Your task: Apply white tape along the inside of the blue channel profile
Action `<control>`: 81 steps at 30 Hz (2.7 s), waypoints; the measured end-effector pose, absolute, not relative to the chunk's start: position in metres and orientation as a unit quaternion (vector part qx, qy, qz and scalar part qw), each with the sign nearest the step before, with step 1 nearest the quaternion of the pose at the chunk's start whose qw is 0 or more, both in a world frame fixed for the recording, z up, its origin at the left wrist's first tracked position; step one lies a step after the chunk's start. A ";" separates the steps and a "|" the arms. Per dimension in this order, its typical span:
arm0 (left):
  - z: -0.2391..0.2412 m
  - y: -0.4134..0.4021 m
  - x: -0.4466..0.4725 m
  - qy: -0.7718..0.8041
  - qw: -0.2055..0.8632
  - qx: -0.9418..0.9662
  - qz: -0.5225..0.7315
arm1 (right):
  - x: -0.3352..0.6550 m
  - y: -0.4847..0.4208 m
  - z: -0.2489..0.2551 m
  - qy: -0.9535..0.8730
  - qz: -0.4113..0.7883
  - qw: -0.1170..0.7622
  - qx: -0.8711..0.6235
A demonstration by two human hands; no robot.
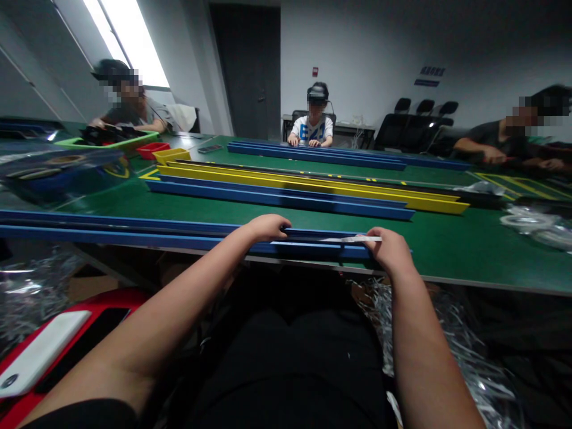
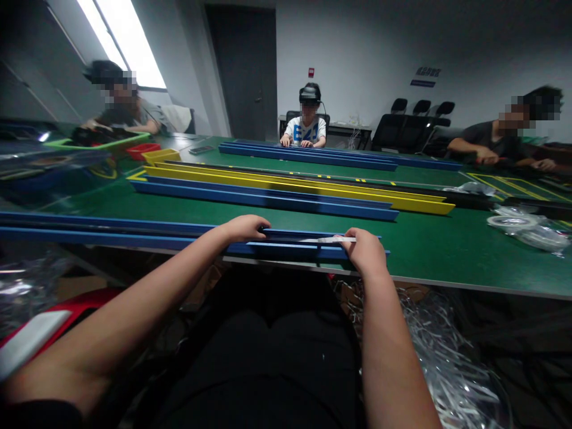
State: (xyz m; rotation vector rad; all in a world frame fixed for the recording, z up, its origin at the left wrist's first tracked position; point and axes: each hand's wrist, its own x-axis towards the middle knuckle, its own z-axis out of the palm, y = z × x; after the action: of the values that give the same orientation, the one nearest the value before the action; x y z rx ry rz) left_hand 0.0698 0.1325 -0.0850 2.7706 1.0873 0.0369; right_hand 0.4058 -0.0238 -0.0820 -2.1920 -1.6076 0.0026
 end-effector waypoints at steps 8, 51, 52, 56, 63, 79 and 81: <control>-0.082 0.131 0.073 0.370 0.089 0.925 0.005 | 0.403 -0.020 -0.078 -0.565 0.009 0.172 -0.807; -0.084 0.116 0.150 0.275 0.052 0.959 0.041 | 0.398 -0.020 -0.069 -0.585 0.023 0.134 -0.799; -0.083 0.116 0.146 0.269 0.051 0.961 0.044 | 0.396 -0.020 -0.069 -0.588 0.025 0.135 -0.797; -0.082 0.121 0.123 0.273 0.059 0.960 0.030 | 0.374 -0.021 -0.066 -0.599 0.032 0.141 -0.787; -0.086 0.135 0.071 0.281 0.097 0.954 0.044 | 0.333 -0.018 -0.069 -0.626 0.031 0.196 -0.754; -0.086 0.134 0.073 0.377 0.097 0.921 0.017 | 0.382 -0.024 -0.062 -0.581 0.017 0.318 -0.749; -0.085 0.133 0.073 0.376 0.099 0.921 0.017 | 0.399 -0.025 -0.066 -0.578 0.017 0.306 -0.756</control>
State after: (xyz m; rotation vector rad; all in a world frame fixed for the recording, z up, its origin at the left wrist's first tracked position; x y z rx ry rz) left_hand 0.0734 0.1330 -0.0849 2.7244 1.1136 0.0494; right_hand 0.3994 -0.0247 -0.0660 -2.0007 -1.5302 0.0456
